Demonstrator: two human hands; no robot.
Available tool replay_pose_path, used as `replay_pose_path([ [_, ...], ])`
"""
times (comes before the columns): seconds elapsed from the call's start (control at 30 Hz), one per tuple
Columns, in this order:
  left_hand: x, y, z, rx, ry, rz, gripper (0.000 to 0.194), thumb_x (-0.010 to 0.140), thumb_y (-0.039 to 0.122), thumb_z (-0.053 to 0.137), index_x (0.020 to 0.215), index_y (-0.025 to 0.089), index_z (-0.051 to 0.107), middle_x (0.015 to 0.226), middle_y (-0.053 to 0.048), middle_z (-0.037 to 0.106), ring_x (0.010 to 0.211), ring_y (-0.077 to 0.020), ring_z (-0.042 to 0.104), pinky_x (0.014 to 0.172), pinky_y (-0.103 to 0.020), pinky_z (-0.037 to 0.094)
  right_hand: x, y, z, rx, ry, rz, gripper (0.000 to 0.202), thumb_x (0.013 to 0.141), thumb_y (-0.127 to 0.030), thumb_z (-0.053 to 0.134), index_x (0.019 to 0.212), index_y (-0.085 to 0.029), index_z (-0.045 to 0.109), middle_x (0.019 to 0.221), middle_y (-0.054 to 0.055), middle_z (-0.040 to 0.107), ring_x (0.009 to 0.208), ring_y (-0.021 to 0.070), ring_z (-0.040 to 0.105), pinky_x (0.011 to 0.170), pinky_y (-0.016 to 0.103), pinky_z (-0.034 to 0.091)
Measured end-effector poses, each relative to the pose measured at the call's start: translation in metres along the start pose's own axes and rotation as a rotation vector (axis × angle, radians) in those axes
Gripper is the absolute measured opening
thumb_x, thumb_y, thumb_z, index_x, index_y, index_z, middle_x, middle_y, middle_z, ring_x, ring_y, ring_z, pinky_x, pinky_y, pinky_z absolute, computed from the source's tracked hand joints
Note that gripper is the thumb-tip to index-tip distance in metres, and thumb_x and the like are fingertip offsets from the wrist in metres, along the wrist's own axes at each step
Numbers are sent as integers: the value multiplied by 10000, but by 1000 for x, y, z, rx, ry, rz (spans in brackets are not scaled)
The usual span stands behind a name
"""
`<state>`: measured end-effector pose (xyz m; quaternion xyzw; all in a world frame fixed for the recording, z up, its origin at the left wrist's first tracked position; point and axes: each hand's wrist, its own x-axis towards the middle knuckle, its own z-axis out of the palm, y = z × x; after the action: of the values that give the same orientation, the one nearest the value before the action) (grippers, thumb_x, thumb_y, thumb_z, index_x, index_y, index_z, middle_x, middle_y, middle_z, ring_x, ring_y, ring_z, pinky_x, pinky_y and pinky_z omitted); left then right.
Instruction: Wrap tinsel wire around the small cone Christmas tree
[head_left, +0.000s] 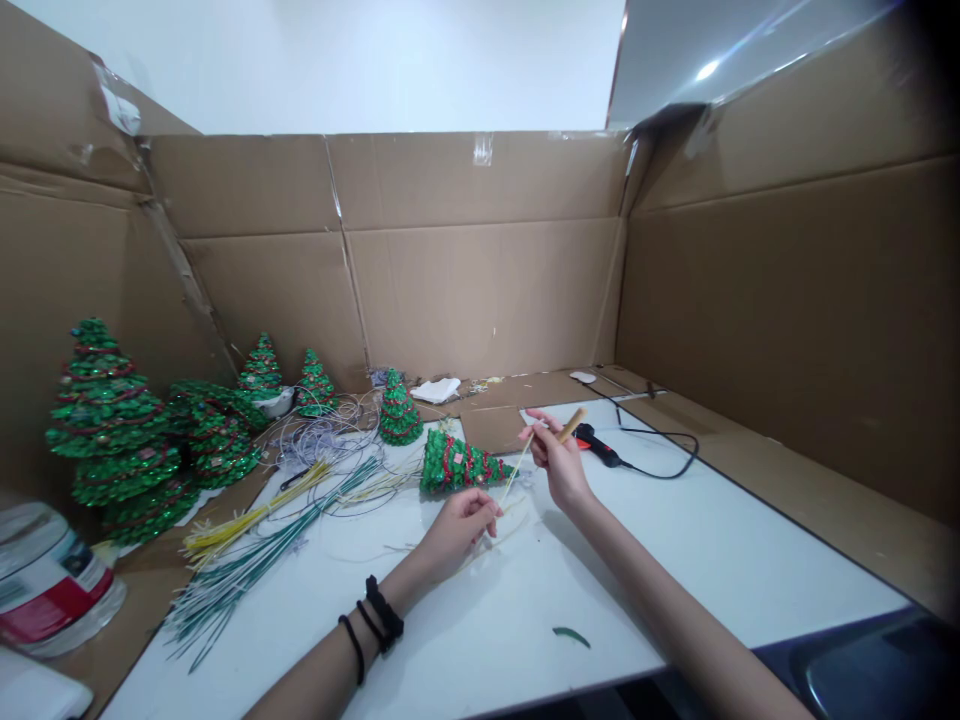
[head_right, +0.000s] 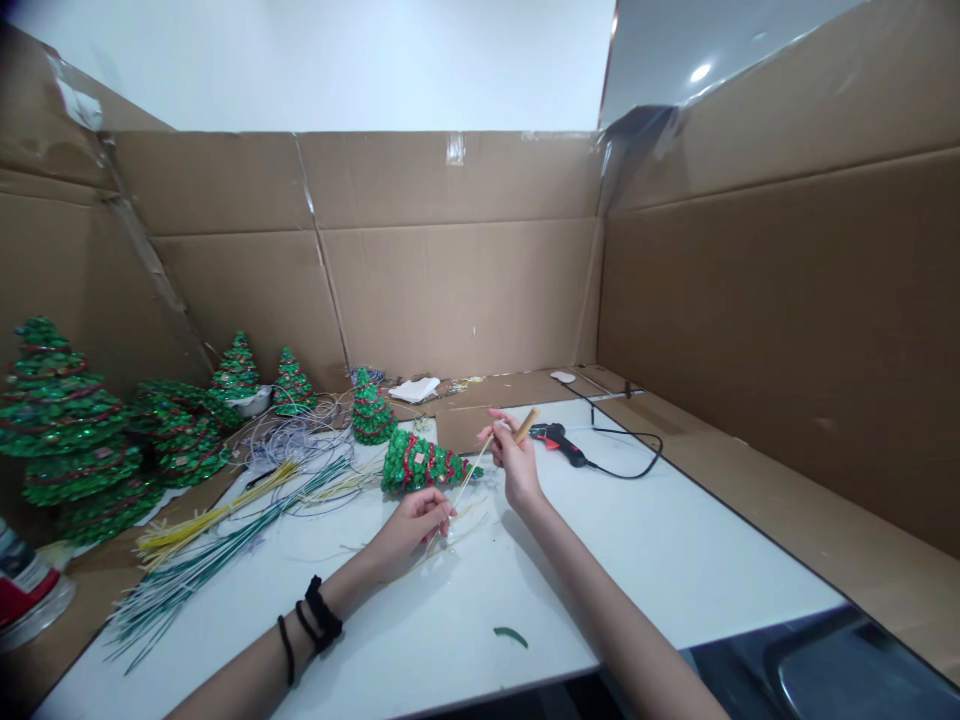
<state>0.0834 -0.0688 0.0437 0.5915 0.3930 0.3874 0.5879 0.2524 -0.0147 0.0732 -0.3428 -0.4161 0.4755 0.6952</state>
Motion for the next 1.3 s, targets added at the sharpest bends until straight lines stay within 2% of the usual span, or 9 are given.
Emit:
replay_pose_path([
  [0.27,-5,12,2,79,22,-2,200,736,343,570,711,148,537,583,19,534,472,-67,324,475,-214,205,12,-10,-15,36,221,-133,299,668,-331,598,928,-190,557,592,-25,576,395,45,213,386,206,131],
  [0.63,-4,13,-1,97,147,64,191,755,342,540,709,161,501,621,23,508,548,-90,388,531,-209,274,14,-5,-19,-149,194,-164,255,744,-379,542,915,-191,556,696,20,604,449,79,296,424,220,220],
  [0.73,-4,16,-3,156,241,166,179,774,332,519,710,166,497,625,32,463,580,-98,398,554,-210,293,10,-3,-18,-473,244,-386,339,829,-400,478,1114,-217,497,1001,84,598,697,156,494,612,291,393],
  [0.8,-5,19,-5,232,290,224,179,782,328,510,702,169,495,623,33,445,584,-101,392,564,-212,301,3,-3,-13,-710,310,-631,359,875,-349,430,1213,-230,446,1190,115,509,990,228,489,823,401,385],
  [0.87,-5,20,-5,296,312,251,182,786,327,509,696,169,498,621,31,450,574,-101,383,562,-214,302,-7,-3,-6,-850,208,-845,340,908,-260,364,1239,-242,440,1224,116,487,1132,255,428,921,458,328],
  [0.93,-5,20,-5,321,313,266,193,791,339,511,700,169,510,623,26,467,573,-105,385,558,-215,303,-18,-2,4,-895,-112,-963,346,921,-192,314,1225,-259,466,1163,104,535,1121,243,456,921,438,349],
  [1.0,-4,19,-5,312,296,286,213,799,363,513,717,167,525,643,13,497,592,-115,407,569,-219,319,-28,0,13,-945,-473,-982,331,928,-193,322,1202,-255,497,1112,103,570,1062,237,496,883,404,386],
  [1.07,-4,18,-5,286,288,305,234,809,388,511,744,164,532,670,1,519,616,-124,427,591,-226,339,-33,3,19,-1022,-692,-945,298,936,-221,336,1170,-227,520,1018,103,604,951,227,526,815,372,407],
  [1.3,-4,20,-5,195,285,293,254,821,419,498,790,170,532,701,19,499,586,-91,413,561,-206,327,-27,7,15,-1204,-619,-834,299,957,-281,307,832,-179,558,739,65,544,696,190,427,621,304,331],
])
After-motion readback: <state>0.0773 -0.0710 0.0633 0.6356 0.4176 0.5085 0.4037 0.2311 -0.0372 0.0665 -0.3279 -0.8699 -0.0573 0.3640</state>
